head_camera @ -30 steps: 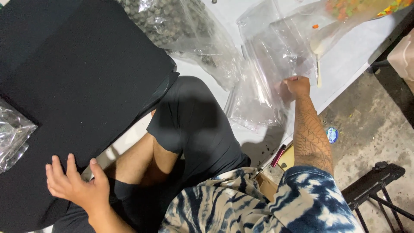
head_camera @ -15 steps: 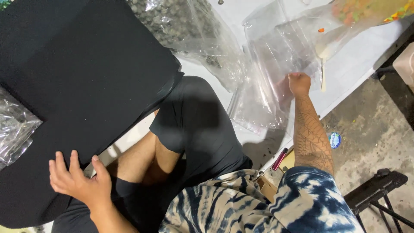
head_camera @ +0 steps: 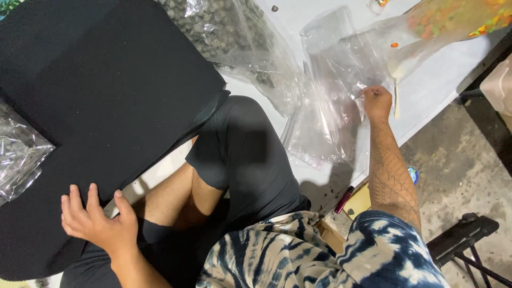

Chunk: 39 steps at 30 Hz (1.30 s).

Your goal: Packing small items into plastic bags while sitting on the floor

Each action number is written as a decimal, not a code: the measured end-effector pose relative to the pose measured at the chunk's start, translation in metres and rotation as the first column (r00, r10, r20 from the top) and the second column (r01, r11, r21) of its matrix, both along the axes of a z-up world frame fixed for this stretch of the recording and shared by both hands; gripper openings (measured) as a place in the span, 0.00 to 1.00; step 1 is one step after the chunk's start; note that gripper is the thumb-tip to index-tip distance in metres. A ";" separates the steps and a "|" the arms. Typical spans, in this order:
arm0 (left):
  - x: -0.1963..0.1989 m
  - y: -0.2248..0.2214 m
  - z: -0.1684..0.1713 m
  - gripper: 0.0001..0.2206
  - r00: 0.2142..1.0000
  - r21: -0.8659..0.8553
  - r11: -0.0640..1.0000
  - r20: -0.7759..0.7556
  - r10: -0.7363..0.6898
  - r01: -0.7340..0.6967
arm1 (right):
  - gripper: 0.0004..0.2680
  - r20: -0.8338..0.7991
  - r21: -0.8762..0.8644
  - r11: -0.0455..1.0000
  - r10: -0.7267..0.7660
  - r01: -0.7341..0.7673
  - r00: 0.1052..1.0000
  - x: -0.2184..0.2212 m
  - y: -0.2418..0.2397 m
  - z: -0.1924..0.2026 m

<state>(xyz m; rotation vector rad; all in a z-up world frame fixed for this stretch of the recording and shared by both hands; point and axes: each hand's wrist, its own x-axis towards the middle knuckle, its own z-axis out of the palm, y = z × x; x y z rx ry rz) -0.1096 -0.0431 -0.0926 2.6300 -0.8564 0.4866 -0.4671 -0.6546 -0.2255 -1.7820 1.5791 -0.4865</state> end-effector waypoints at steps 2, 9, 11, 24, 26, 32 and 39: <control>0.000 -0.001 0.001 0.18 1.000 -0.007 1.000 -0.003 -0.001 0.001 | 0.03 -0.049 -0.106 0.993 0.050 -0.055 0.998 0.004 0.003 0.012; 0.001 -0.002 -0.002 0.17 0.999 -0.024 1.000 0.036 0.000 0.001 | 0.06 -0.234 -0.507 0.800 0.231 -0.321 0.944 0.063 0.033 0.096; -0.002 -0.002 -0.002 0.18 0.998 -0.031 0.999 0.057 0.014 -0.012 | 0.04 -0.260 -0.579 0.730 0.257 -0.363 0.931 0.061 0.025 0.093; -0.006 -0.013 -0.004 0.26 0.988 -0.053 0.987 -0.010 0.152 -0.152 | 0.06 -0.580 -0.644 0.433 0.262 -0.631 0.771 0.176 0.035 0.209; -0.004 -0.014 -0.010 0.26 0.986 -0.078 0.984 0.039 0.163 -0.159 | 0.03 -0.605 -0.698 0.356 0.170 -0.621 0.778 0.195 0.027 0.234; -0.004 -0.019 -0.012 0.23 0.979 -0.098 0.975 0.014 0.202 -0.200 | 0.01 -0.471 -0.878 -0.144 0.094 -0.456 0.877 0.252 0.040 0.336; -0.005 -0.019 -0.012 0.23 0.979 -0.133 0.970 -0.046 0.198 -0.202 | 0.05 -0.317 -0.865 -0.492 0.682 0.093 0.659 0.309 0.099 0.382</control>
